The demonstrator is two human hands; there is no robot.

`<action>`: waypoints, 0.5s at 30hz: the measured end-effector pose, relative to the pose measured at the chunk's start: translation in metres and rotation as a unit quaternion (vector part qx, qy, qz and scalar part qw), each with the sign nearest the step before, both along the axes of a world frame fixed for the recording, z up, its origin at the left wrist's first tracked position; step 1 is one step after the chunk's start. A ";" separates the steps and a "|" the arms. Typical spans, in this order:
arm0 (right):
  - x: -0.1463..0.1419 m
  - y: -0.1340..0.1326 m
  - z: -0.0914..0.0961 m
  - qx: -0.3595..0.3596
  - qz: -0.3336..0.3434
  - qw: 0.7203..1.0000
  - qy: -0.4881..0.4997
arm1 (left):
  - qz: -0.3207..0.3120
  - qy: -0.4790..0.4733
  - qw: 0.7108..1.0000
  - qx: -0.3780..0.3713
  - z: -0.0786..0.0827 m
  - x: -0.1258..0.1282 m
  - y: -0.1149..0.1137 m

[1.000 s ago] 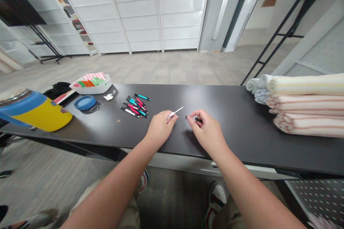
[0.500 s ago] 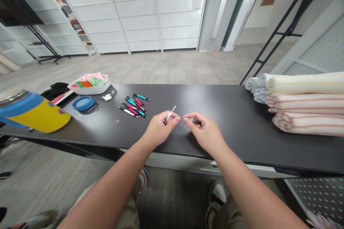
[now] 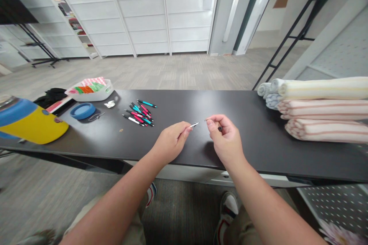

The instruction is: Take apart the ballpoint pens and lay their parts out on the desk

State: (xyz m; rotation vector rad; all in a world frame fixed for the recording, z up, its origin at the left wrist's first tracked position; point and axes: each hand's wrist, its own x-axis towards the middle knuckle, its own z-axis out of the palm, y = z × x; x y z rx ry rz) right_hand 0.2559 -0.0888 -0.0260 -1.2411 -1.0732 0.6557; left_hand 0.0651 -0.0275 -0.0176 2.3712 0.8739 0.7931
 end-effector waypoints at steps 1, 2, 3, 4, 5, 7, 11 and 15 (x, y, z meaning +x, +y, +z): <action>-0.001 -0.001 0.001 -0.001 -0.008 1.000 -0.019 | -0.003 0.004 1.000 0.003 0.000 0.000 0.000; -0.002 -0.002 0.002 -0.004 -0.014 0.999 -0.036 | -0.003 0.007 1.000 0.006 0.000 0.000 -0.001; -0.003 -0.003 0.002 -0.008 -0.019 0.999 -0.050 | -0.003 0.009 1.000 0.009 0.000 0.000 -0.001; -0.003 -0.004 0.003 -0.011 -0.021 0.998 -0.060 | -0.003 0.009 1.000 0.012 0.000 0.000 -0.001; -0.003 -0.004 0.002 -0.014 -0.021 0.997 -0.068 | -0.003 0.009 1.000 0.014 0.000 0.000 0.000; -0.004 -0.004 0.002 -0.015 -0.020 0.997 -0.080 | -0.004 0.010 1.000 0.017 0.000 0.001 0.000; -0.005 -0.003 0.002 -0.013 -0.020 0.994 -0.104 | -0.004 0.025 0.999 0.021 0.000 0.001 0.000; -0.007 -0.003 0.002 -0.026 -0.004 0.989 -0.145 | -0.009 0.033 0.999 0.031 -0.001 0.002 0.001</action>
